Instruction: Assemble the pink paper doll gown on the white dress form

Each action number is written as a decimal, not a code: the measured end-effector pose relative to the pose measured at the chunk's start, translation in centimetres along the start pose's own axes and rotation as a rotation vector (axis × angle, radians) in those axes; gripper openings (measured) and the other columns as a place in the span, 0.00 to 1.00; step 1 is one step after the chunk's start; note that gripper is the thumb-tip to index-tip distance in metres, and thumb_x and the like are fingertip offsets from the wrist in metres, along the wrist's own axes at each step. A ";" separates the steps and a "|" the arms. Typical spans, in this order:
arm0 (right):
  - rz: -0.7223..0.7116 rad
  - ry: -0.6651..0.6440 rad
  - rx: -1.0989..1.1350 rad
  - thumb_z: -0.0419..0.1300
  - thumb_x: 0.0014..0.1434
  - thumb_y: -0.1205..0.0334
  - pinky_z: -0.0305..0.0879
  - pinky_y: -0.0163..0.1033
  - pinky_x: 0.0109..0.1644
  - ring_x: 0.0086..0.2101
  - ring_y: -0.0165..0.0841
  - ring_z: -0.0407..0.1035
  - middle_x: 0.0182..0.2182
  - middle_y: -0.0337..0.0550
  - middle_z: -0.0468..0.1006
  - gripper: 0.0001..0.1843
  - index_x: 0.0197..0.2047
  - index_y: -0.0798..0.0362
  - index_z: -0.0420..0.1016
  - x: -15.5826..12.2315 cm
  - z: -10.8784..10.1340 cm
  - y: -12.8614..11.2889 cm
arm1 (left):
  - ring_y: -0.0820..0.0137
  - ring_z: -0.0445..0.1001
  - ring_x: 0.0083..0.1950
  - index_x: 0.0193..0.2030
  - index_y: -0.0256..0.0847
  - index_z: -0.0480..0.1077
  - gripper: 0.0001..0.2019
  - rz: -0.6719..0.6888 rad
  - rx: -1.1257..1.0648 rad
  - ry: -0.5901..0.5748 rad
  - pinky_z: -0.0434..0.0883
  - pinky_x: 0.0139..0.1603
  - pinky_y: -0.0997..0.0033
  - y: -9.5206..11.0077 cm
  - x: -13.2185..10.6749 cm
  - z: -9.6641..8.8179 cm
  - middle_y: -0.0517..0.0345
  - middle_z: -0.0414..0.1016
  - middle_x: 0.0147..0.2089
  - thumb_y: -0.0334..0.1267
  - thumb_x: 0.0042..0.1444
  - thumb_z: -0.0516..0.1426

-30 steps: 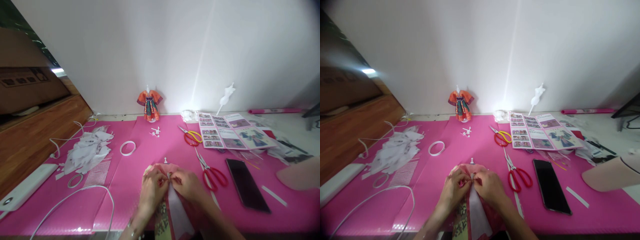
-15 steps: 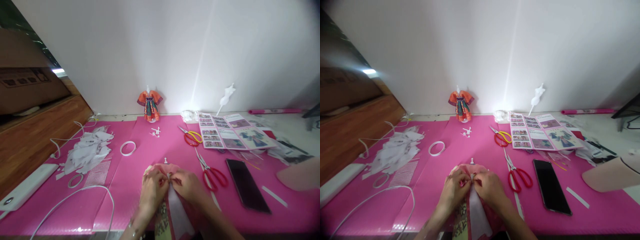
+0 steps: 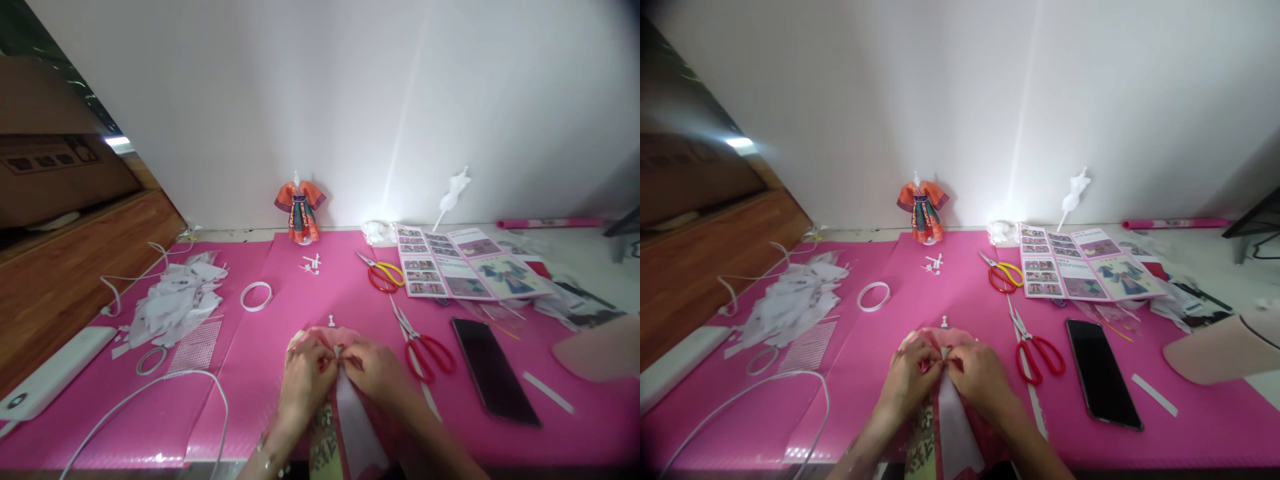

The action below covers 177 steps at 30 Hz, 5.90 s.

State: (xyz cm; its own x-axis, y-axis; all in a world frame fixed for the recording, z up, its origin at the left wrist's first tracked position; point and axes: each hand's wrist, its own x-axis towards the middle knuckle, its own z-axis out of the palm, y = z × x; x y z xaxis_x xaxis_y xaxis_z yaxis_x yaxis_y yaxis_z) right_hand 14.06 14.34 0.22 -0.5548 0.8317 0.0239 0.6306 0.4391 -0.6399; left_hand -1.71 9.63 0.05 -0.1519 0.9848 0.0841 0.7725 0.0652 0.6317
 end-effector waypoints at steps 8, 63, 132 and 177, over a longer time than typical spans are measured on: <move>0.027 -0.014 -0.023 0.55 0.61 0.66 0.53 0.35 0.35 0.32 0.33 0.72 0.31 0.44 0.82 0.12 0.32 0.51 0.80 0.0 0.2 0.0 | 0.65 0.74 0.39 0.25 0.42 0.76 0.09 -0.020 0.005 -0.024 0.65 0.43 0.63 0.0 -0.1 -0.4 0.57 0.77 0.34 0.28 0.53 0.57; 0.046 0.007 0.012 0.56 0.57 0.69 0.53 0.34 0.34 0.30 0.31 0.69 0.29 0.43 0.79 0.09 0.30 0.53 0.78 0.0 -0.1 -0.4 | 0.63 0.74 0.39 0.31 0.44 0.80 0.08 -0.004 0.089 -0.048 0.66 0.45 0.62 0.8 -0.2 -0.4 0.55 0.77 0.34 0.33 0.57 0.59; 0.048 0.067 0.076 0.56 0.54 0.71 0.52 0.34 0.34 0.31 0.31 0.69 0.30 0.43 0.80 0.09 0.29 0.54 0.78 0.1 0.5 -0.1 | 0.66 0.71 0.36 0.24 0.41 0.77 0.11 0.028 -0.055 0.019 0.64 0.42 0.64 -0.2 0.0 0.3 0.58 0.74 0.29 0.30 0.55 0.58; 0.048 0.040 0.066 0.56 0.57 0.70 0.56 0.33 0.35 0.32 0.32 0.72 0.32 0.43 0.82 0.10 0.33 0.52 0.80 0.1 -0.4 -0.4 | 0.65 0.72 0.37 0.25 0.43 0.77 0.10 0.023 -0.062 0.048 0.65 0.42 0.63 -0.2 0.0 0.5 0.58 0.75 0.30 0.30 0.55 0.59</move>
State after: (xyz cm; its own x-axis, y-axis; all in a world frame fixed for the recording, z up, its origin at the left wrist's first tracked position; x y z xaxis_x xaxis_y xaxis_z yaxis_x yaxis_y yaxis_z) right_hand 13.94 14.31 0.79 -0.5015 0.8649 0.0214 0.6181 0.3755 -0.6906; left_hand -1.57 9.72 -0.42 -0.1651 0.9769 0.1353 0.7364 0.0309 0.6759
